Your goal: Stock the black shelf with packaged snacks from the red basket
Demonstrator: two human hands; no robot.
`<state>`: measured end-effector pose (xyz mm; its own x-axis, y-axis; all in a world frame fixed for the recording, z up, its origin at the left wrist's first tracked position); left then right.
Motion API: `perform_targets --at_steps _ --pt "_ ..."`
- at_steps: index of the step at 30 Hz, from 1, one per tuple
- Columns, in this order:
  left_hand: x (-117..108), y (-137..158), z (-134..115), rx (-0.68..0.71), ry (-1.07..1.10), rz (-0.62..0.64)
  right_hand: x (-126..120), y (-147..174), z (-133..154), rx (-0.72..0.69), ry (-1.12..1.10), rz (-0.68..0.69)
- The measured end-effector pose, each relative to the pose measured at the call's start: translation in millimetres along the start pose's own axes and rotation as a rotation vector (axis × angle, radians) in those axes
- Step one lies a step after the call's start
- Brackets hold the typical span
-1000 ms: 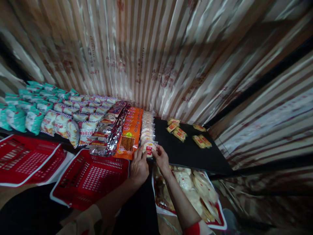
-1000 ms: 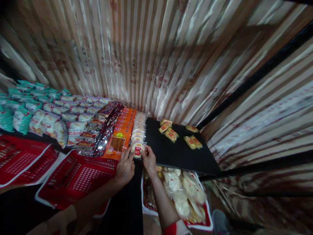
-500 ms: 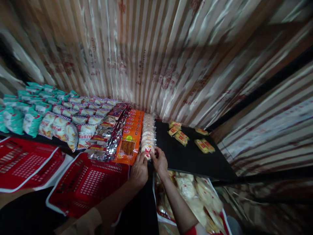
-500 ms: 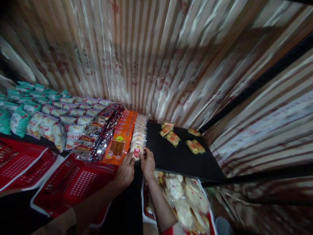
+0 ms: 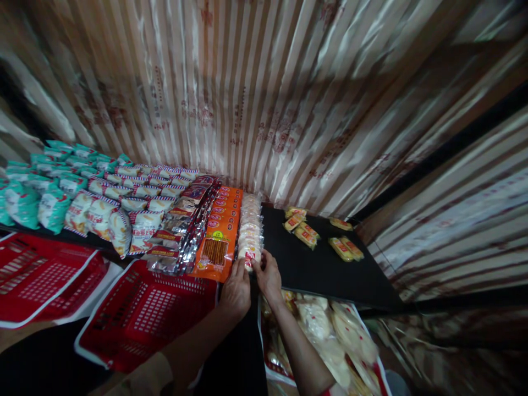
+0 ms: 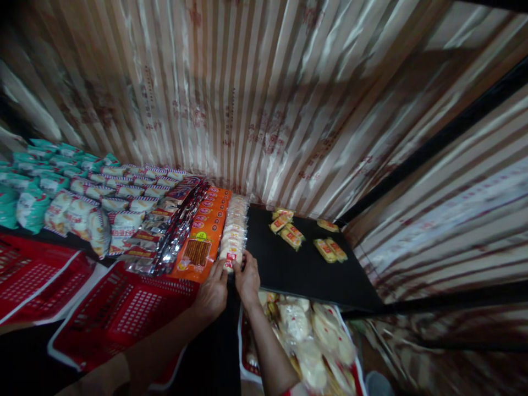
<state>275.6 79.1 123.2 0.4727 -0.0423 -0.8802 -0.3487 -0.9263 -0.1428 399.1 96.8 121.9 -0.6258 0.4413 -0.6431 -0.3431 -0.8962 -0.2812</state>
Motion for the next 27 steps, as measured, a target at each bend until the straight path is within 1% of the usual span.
perform_targets --at_steps 4,7,9,11,13,14,15,17,19,22,24,27 --pt "4 2 1 0.005 0.01 -0.002 1 -2 -1 0.009 -0.026 -0.002" --pt "5 6 2 0.015 0.02 -0.027 -2 4 -3 0.013 -0.141 -0.043" --pt "1 10 2 0.024 0.019 -0.055 -11 13 -6 0.006 -0.212 -0.1" --pt "-5 15 -3 0.056 0.033 -0.075 -24 28 -13 -0.004 -0.219 -0.172" --pt "-11 21 -11 0.116 0.075 -0.055 -39 46 -26 0.003 -0.176 -0.216" --pt "-11 25 -16 0.15 0.103 -0.023 -44 55 -36 0.016 -0.144 -0.217" --pt "-9 30 -22 0.178 0.131 0.023 -48 64 -47 0.035 -0.109 -0.197" --pt "0 39 -30 0.188 0.173 0.128 -51 80 -69 0.057 -0.014 -0.094" --pt "14 47 -35 0.144 0.191 0.222 -48 91 -86 0.045 0.08 0.037" --pt "37 57 -38 0.097 0.189 0.324 -47 97 -97 0.027 0.259 0.125" --pt "45 59 -40 0.113 0.197 0.348 -45 95 -97 0.036 0.39 0.154" --pt "49 59 -38 0.135 0.23 0.324 -43 88 -91 0.074 0.558 0.184"
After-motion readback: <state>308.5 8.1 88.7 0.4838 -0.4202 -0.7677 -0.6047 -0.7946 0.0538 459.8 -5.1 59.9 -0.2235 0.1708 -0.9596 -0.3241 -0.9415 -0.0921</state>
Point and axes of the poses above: each hand's wrist, its own y-axis away from the middle knuckle, its own x-axis out of the palm, z = x × y, the point moved 6 cm from there along -y, towards the middle knuckle, and after that the axes turned 8 degrees about -x, right-handed, at the moved point
